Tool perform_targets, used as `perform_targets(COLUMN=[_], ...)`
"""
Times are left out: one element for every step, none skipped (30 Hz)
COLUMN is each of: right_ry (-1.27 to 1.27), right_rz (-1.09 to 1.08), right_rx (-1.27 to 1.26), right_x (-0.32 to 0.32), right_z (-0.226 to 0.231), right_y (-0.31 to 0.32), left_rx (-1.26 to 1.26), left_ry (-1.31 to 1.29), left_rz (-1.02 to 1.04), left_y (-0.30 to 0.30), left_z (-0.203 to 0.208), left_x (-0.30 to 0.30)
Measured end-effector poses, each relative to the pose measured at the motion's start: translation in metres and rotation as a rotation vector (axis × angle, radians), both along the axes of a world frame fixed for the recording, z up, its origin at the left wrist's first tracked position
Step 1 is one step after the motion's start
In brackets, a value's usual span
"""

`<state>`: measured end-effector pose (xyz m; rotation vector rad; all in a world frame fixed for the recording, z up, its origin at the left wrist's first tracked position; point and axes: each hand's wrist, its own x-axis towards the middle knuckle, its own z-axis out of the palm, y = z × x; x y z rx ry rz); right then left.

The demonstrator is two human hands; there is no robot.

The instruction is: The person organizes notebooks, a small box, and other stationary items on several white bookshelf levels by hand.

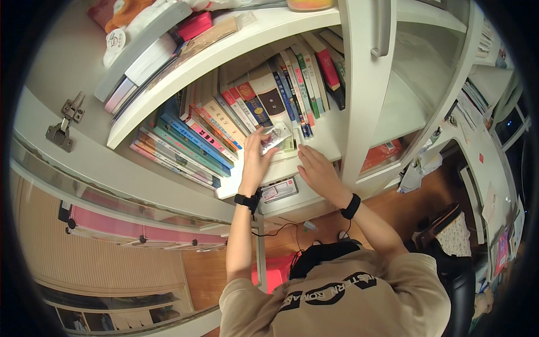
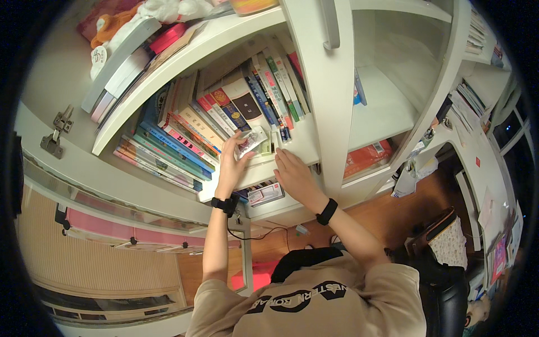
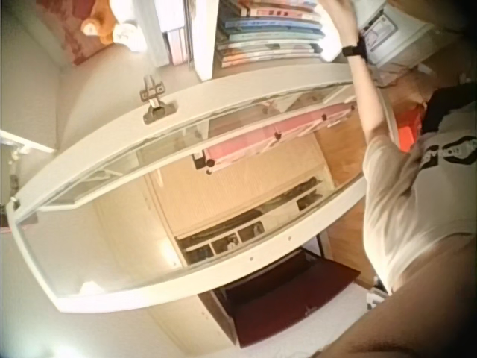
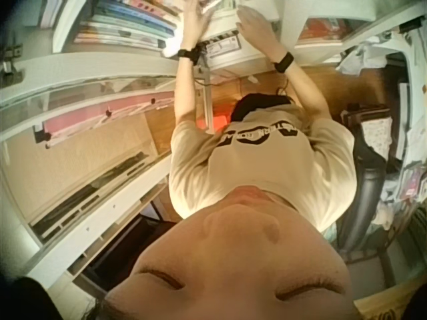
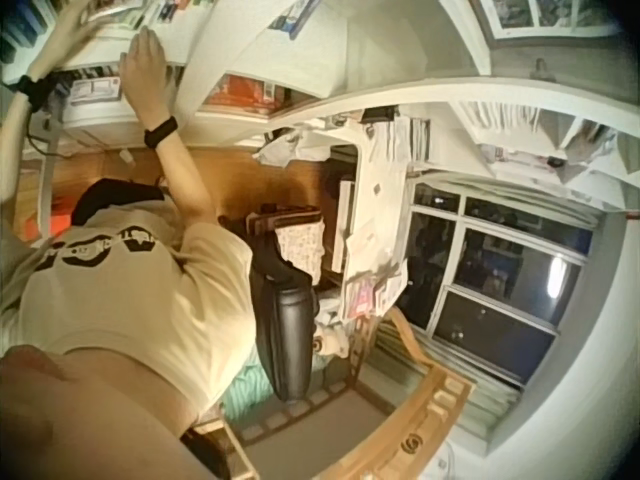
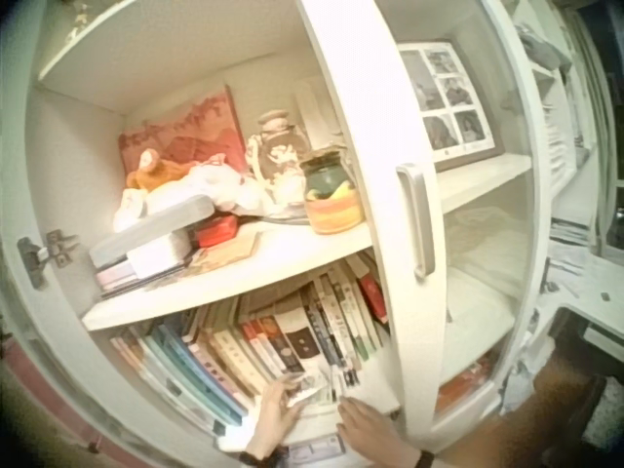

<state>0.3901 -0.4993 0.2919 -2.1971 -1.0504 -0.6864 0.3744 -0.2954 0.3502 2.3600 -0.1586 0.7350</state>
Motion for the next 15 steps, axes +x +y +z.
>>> perform_targets(right_ry=[-0.019,-0.039,-0.04,-0.016,0.007,0.005,0.005,0.005,0.002,0.01,0.017,0.014,0.026,0.037,0.032], right_rz=[-0.003,-0.005,-0.008,-0.002,0.005,0.008,0.01,0.014,0.023,0.026,0.03,0.032,0.029,0.026,0.034], right_rx=[0.011,0.022,0.022,0.028,0.034,0.035,0.047,0.06,0.061,0.071,0.082,0.081,0.089,0.096,0.095], right_x=[0.0,0.0,0.001,0.001,0.002,0.002,0.003,0.004,0.003,0.002,0.001,0.002,0.003,0.004,0.004], right_z=[-0.001,-0.002,-0.002,-0.001,-0.001,-0.002,-0.004,-0.004,-0.003,-0.001,0.0,-0.001,-0.002,-0.003,-0.003], right_y=[0.0,0.0,0.0,-0.001,-0.001,-0.001,0.0,0.0,0.0,0.001,0.001,-0.001,-0.003,-0.004,-0.005], left_rx=[0.014,0.013,0.028,0.043,0.061,0.062,0.11,0.158,0.159,0.251,0.342,0.341,0.331,0.32,0.302], left_ry=[-0.033,-0.031,-0.001,0.028,0.043,0.041,0.047,0.052,0.05,0.019,-0.013,-0.015,-0.02,-0.026,-0.026], left_rz=[-0.041,-0.045,-0.051,-0.056,-0.076,-0.073,-0.107,-0.14,-0.13,-0.095,-0.058,-0.055,0.004,0.063,0.078], left_y=[0.002,0.002,0.001,0.002,0.003,0.004,0.006,0.007,0.008,0.007,0.007,-0.001,-0.009,-0.014,-0.014], left_z=[0.0,0.0,0.003,0.006,0.007,0.006,0.007,0.007,0.005,0.002,-0.001,0.0,0.001,0.002,0.001], left_x=[0.002,0.001,0.0,0.0,0.001,0.001,0.001,0.001,-0.001,-0.002,-0.005,-0.006,-0.009,-0.012,-0.015])
